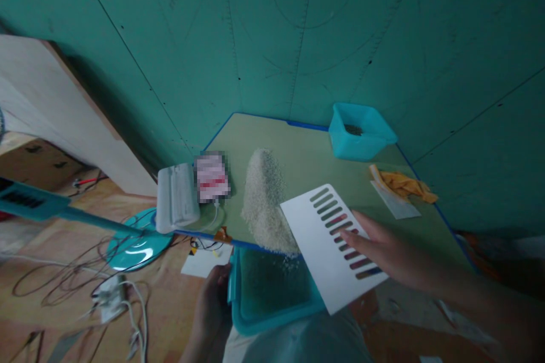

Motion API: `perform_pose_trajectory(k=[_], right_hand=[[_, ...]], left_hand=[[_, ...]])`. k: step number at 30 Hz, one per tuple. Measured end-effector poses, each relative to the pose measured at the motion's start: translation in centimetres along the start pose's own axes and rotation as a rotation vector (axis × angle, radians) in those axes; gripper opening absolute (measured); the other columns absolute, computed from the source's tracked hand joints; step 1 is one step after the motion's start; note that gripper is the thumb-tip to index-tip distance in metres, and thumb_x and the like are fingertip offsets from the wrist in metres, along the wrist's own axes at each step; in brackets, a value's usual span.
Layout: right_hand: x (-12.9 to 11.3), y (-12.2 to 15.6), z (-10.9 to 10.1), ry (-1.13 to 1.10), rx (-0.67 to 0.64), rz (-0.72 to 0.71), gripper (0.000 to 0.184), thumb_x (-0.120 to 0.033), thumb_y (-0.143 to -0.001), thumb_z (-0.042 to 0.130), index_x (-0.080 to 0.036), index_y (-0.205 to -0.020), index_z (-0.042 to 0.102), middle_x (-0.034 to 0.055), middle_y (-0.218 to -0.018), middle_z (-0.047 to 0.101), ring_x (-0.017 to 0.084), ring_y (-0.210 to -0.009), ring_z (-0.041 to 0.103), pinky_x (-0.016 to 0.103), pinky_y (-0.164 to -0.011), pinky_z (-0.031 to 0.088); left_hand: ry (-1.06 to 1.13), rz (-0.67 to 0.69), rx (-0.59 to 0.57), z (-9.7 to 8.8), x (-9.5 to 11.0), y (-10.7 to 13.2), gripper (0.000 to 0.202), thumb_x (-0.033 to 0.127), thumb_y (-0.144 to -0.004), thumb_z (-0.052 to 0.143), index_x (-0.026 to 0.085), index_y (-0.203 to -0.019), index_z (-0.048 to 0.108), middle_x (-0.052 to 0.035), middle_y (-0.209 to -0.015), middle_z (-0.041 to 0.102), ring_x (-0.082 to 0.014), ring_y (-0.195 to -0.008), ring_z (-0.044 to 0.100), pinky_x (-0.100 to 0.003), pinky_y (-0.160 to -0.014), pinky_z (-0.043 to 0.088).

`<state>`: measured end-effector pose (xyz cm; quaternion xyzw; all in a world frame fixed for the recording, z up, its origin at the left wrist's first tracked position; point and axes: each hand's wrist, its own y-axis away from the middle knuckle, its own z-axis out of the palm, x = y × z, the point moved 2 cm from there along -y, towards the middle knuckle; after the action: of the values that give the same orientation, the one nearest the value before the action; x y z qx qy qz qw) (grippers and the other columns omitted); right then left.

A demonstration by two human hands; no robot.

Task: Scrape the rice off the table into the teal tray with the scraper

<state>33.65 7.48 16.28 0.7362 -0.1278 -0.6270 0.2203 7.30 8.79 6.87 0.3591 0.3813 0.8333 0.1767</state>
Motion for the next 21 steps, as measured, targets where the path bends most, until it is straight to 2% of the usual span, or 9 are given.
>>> perform_pose_trajectory(k=[3, 5, 9, 13, 16, 21], right_hand=[[-1.4, -0.4, -1.0, 0.03, 0.04, -0.032, 0.034, -0.037, -0.077, 0.057, -0.024, -0.108, 0.052, 0.0048, -0.087, 0.068, 0.021, -0.073, 0.066, 0.031, -0.059, 0.052], [-2.1, -1.5, -2.2, 0.025, 0.103, -0.042, 0.028, -0.03, -0.076, 0.057, -0.023, -0.103, 0.055, 0.0044, -0.085, 0.069, 0.021, -0.072, 0.066, 0.029, -0.057, 0.052], [-2.2, -5.7, -5.7, -0.055, 0.253, -0.043, 0.019, -0.018, -0.078, 0.053, -0.022, -0.096, 0.057, 0.0034, -0.085, 0.069, 0.017, -0.066, 0.065, 0.026, -0.053, 0.05], [-2.0, -10.5, -8.4, -0.112, 0.309, -0.033, 0.015, -0.013, -0.079, 0.051, -0.019, -0.092, 0.057, 0.0027, -0.075, 0.068, 0.015, -0.058, 0.062, 0.026, -0.052, 0.048], [-2.8, -13.8, -8.9, -0.107, 0.288, -0.042, 0.012, -0.012, -0.08, 0.05, -0.018, -0.087, 0.056, 0.0022, -0.07, 0.067, 0.014, -0.055, 0.06, 0.027, -0.052, 0.047], [-5.9, -18.9, -7.8, -0.064, 0.209, -0.066, 0.012, -0.009, -0.082, 0.048, -0.018, -0.079, 0.056, 0.0009, -0.064, 0.065, 0.013, -0.053, 0.059, 0.025, -0.052, 0.047]], left_hand=[[0.009, -0.021, -0.023, -0.1, 0.0, -0.2, 0.016, 0.016, -0.049, 0.065, 0.015, -0.04, 0.051, 0.0054, -0.03, 0.044, -0.0062, -0.028, 0.035, -0.019, -0.032, 0.025], [0.018, -0.031, -0.049, -0.2, 0.0, -0.3, 0.016, 0.015, -0.049, 0.065, 0.015, -0.041, 0.052, 0.0061, -0.03, 0.043, -0.006, -0.029, 0.035, -0.019, -0.033, 0.025], [-0.007, -0.03, -0.053, -0.6, 0.1, -0.4, 0.015, 0.019, -0.052, 0.065, 0.015, -0.043, 0.054, 0.0034, -0.033, 0.048, -0.0097, -0.032, 0.041, -0.022, -0.036, 0.031], [-0.049, -0.026, -0.05, -0.7, 0.1, -0.3, 0.014, 0.02, -0.051, 0.065, 0.015, -0.044, 0.055, 0.0011, -0.033, 0.052, -0.0115, -0.032, 0.044, -0.023, -0.037, 0.033], [-0.02, -0.022, -0.025, -0.9, 0.1, -0.3, 0.012, 0.019, -0.049, 0.065, 0.015, -0.044, 0.056, 0.0025, -0.033, 0.051, -0.0099, -0.031, 0.042, -0.022, -0.036, 0.032], [0.034, -0.007, -0.058, -1.3, 0.1, -0.6, 0.016, 0.018, -0.05, 0.067, 0.015, -0.041, 0.053, 0.0048, -0.031, 0.045, -0.0068, -0.03, 0.035, -0.02, -0.034, 0.028]])
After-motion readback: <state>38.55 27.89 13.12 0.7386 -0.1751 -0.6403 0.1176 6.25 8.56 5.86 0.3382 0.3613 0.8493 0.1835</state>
